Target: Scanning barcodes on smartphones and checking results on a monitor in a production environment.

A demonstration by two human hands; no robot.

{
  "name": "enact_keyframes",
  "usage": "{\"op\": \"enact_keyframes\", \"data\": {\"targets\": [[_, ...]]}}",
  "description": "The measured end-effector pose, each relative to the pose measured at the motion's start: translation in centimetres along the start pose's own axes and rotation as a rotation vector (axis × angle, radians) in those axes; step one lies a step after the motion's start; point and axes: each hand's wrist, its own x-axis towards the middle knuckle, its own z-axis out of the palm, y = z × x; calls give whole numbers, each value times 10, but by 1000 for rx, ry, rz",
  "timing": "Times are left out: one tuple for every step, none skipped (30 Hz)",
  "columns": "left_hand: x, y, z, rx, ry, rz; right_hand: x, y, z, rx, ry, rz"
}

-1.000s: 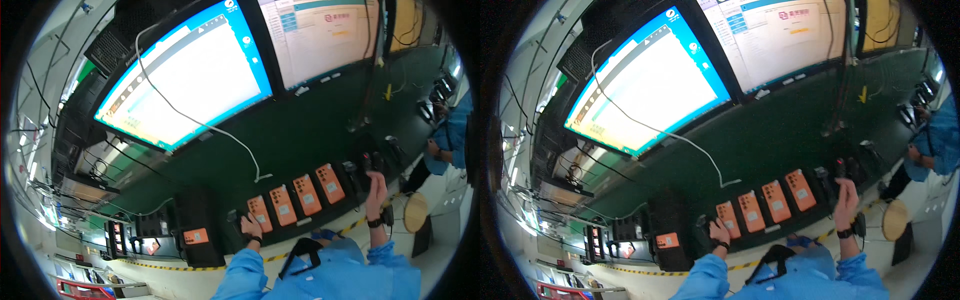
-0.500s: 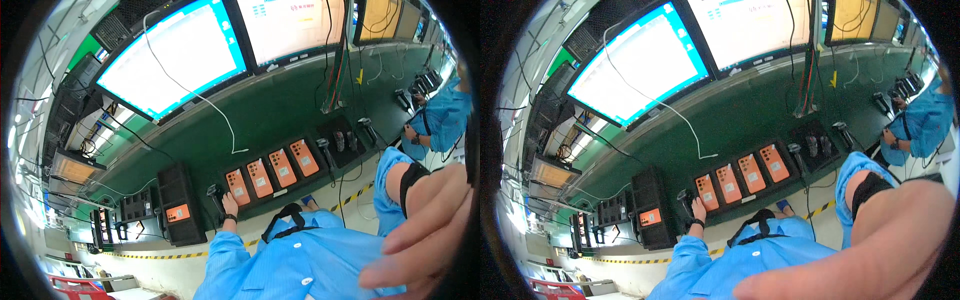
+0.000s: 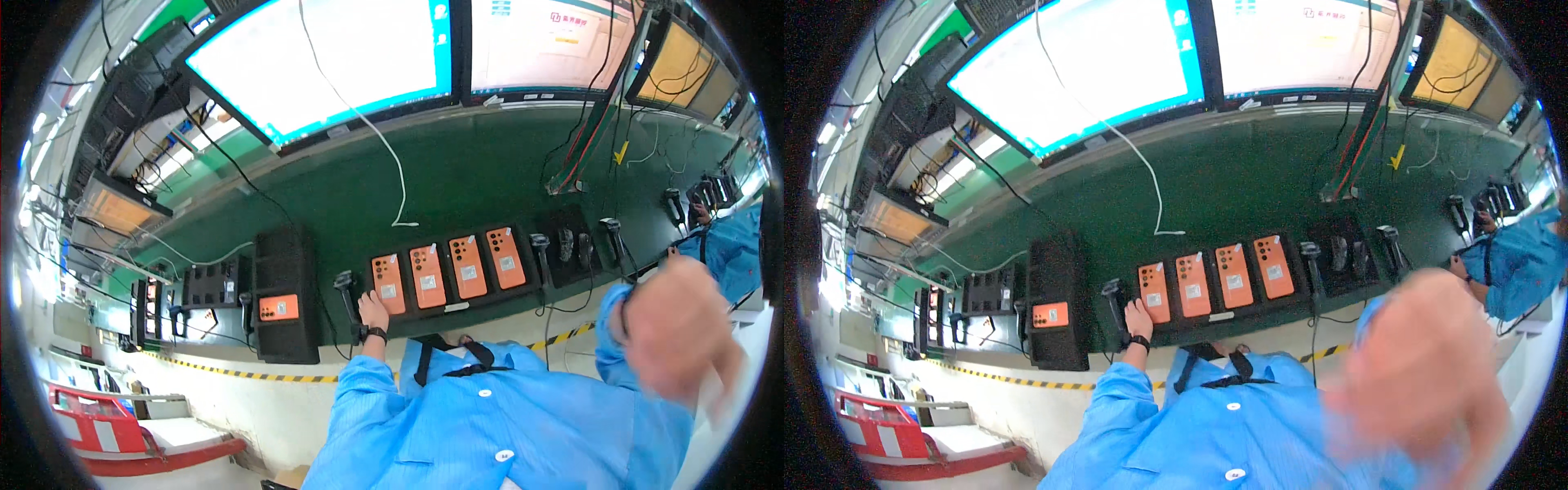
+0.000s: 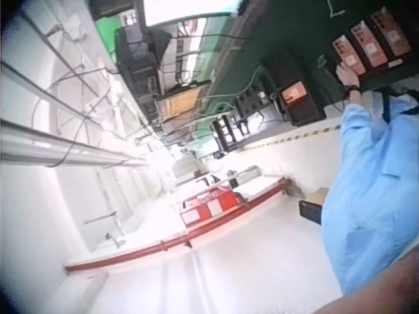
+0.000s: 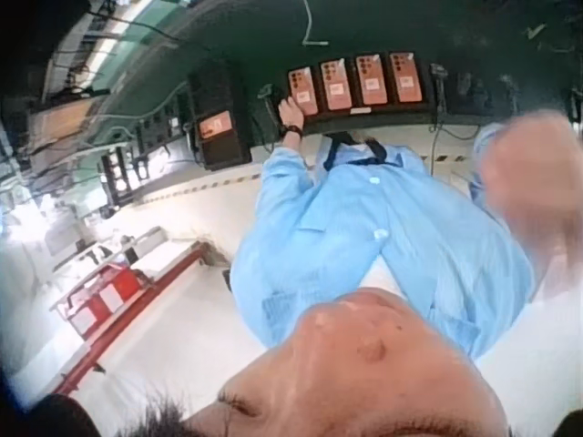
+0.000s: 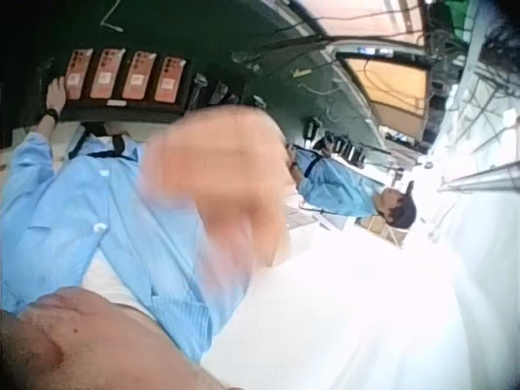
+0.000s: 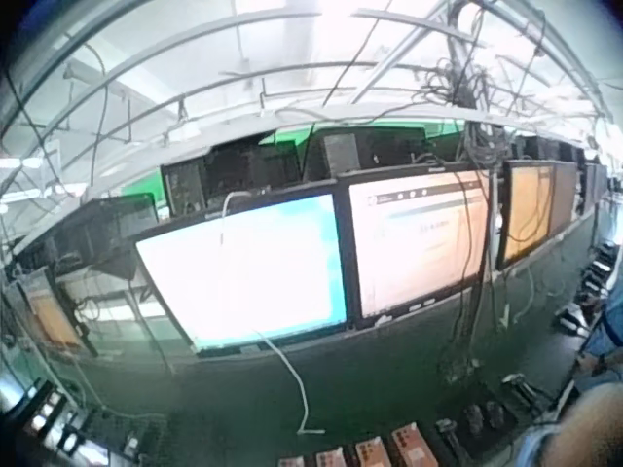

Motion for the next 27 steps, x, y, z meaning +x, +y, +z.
{"op": "enact_keyframes", "data": {"targets": [[-3, 1, -1, -17, 9, 4, -28, 18, 30, 57, 70, 258], [-5, 3, -3, -35, 0, -13, -58, 37, 60, 69, 158, 512], [-9, 3, -5, -50, 12, 11, -94, 55, 90, 235, 281, 802], [-12, 3, -8, -49, -7, -24, -134, 77, 125, 230, 209, 1150], [-15, 3, -11, -79, 14, 20, -177, 97, 158, 243, 134, 1297], [-20, 2, -15, -94, 5, 64, -221, 96, 182, -35, 23, 1334], [-24, 2, -18, -126, -8, 38, -263, 89, 195, -317, -124, 1453], [-29, 1, -21, -188, -5, 44, -300, 77, 201, -426, -134, 1393], [-34, 1, -25, -241, -35, 50, -328, 71, 206, -544, -193, 1497], [-39, 1, -29, -182, -33, 46, -349, 69, 211, -521, -183, 1424], [-44, 3, -34, -163, -53, 8, -362, 66, 214, -502, -117, 1506], [-47, 6, -39, -157, -47, 16, -369, 63, 213, -513, -32, 1560], [-50, 12, -44, -147, -81, 7, -369, 61, 215, -491, -53, 1601], [-49, 20, -49, -150, -55, 35, -365, 58, 217, -591, -28, 1557], [-47, 29, -55, -127, -34, 40, -359, 56, 222, -698, -15, 1450], [-41, 40, -60, -107, -34, 53, -352, 52, 228, -669, 30, 1526], [-28, 52, -63, -110, -35, 81, -346, 40, 232, -680, 74, 1518], [-13, 64, -64, -115, -42, 233, -343, 20, 239, -504, 164, 1689], [3, 76, -63, -132, -35, 399, -342, 5, 250, -302, 401, 1812], [20, 88, -57, -19, 55, 550, -343, -3, 263, -200, 406, 2035], [40, 98, -50, -30, 39, 561, -344, -10, 272, 66, 488, 2148], [59, 106, -42, -11, 6, 616, -347, -11, 283, 315, 564, 2385], [73, 110, -35, 20, -41, 666, -348, -7, 292, 330, 577, 2303], [83, 111, -28, 1, -27, 665, -350, 7, 299, 473, 625, 2264], [91, 110, -23, 74, -120, 644, -349, 27, 305, 590, 707, 2167], [96, 105, -20, 155, -214, 618, -345, 41, 306, 627, 656, 2219], [98, 100, -19, 162, -210, 612, -339, 53, 305, 579, 713, 2243]]}}
